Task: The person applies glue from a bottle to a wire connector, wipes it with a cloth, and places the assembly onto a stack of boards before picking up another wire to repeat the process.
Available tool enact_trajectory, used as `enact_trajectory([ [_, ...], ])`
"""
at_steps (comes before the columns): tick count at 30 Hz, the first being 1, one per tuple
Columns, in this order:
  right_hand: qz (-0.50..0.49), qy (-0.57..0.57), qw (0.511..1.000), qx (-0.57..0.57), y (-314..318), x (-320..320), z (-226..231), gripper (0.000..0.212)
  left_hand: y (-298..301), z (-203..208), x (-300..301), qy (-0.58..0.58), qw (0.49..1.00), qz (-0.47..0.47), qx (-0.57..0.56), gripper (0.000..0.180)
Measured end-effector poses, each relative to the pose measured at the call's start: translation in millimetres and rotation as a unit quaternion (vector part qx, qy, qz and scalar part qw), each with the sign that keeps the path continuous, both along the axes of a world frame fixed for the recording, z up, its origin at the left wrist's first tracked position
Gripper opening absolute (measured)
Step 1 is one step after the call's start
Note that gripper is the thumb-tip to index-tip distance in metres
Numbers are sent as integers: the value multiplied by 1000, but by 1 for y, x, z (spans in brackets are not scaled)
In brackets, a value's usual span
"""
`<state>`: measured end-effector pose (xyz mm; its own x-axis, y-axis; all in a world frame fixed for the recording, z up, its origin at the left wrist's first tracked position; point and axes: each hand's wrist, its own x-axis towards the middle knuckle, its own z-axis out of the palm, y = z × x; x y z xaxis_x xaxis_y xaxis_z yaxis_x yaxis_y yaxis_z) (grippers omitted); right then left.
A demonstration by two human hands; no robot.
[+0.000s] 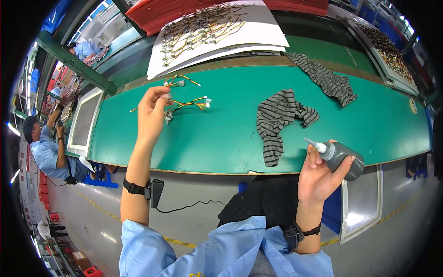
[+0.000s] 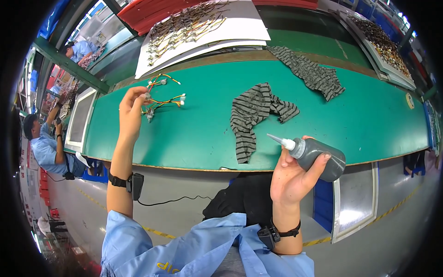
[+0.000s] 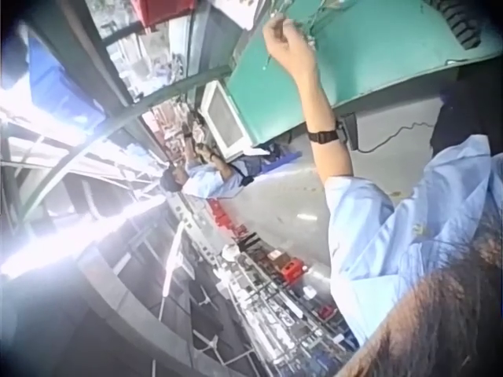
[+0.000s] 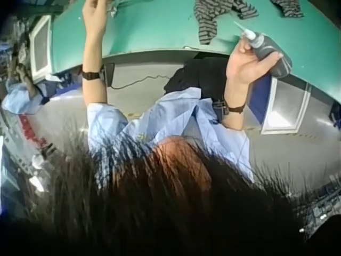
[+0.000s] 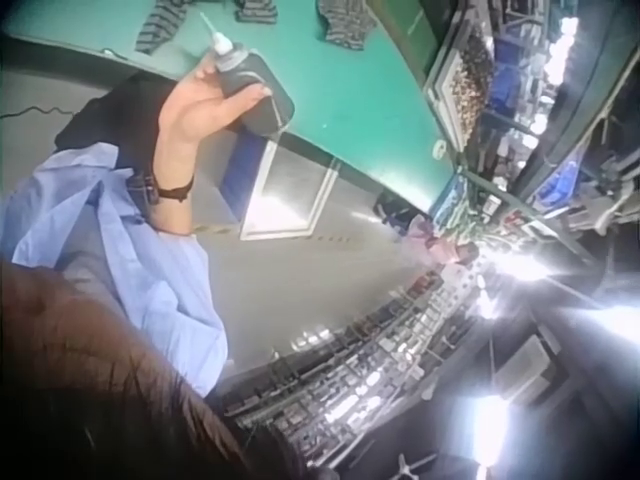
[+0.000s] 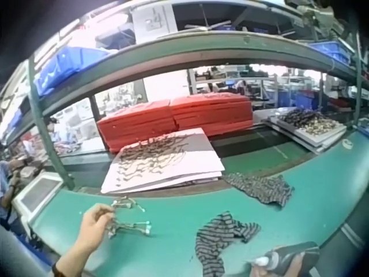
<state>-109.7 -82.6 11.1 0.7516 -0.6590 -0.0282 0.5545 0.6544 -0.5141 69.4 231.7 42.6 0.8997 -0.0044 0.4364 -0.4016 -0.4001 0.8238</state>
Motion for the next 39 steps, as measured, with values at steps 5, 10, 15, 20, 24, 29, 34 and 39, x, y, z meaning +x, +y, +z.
enact_trajectory([
  [5, 10, 14, 1000, -8, 8, 7, 1, 51, -13, 4, -2, 113, 992, -50, -29, 16],
  [10, 32, 6, 999, 6, 13, 9, -3, 52, -8, 9, -6, 202, 971, -83, -97, 17],
  [15, 154, -117, 980, -52, 15, 1, 1, 62, -92, 6, -31, 282, 882, -244, -289, 20],
  [20, 110, -120, 982, -100, 32, 15, 22, 65, -165, -2, -66, 370, 761, -398, -355, 20],
  [24, 85, -152, 979, -108, -9, 22, 31, 64, -197, -18, -72, 321, 776, -453, -299, 14],
  [29, 108, -197, 949, -222, -46, 22, 14, 57, -213, -26, -72, 264, 771, -513, -268, 13],
  [34, 154, -213, 938, -226, -36, 32, 21, 56, -203, -22, -70, 227, 807, -496, -226, 15],
  [39, -57, 2, 977, -205, -19, 50, 38, 61, -206, -40, -62, 231, 798, -483, -279, 14],
])
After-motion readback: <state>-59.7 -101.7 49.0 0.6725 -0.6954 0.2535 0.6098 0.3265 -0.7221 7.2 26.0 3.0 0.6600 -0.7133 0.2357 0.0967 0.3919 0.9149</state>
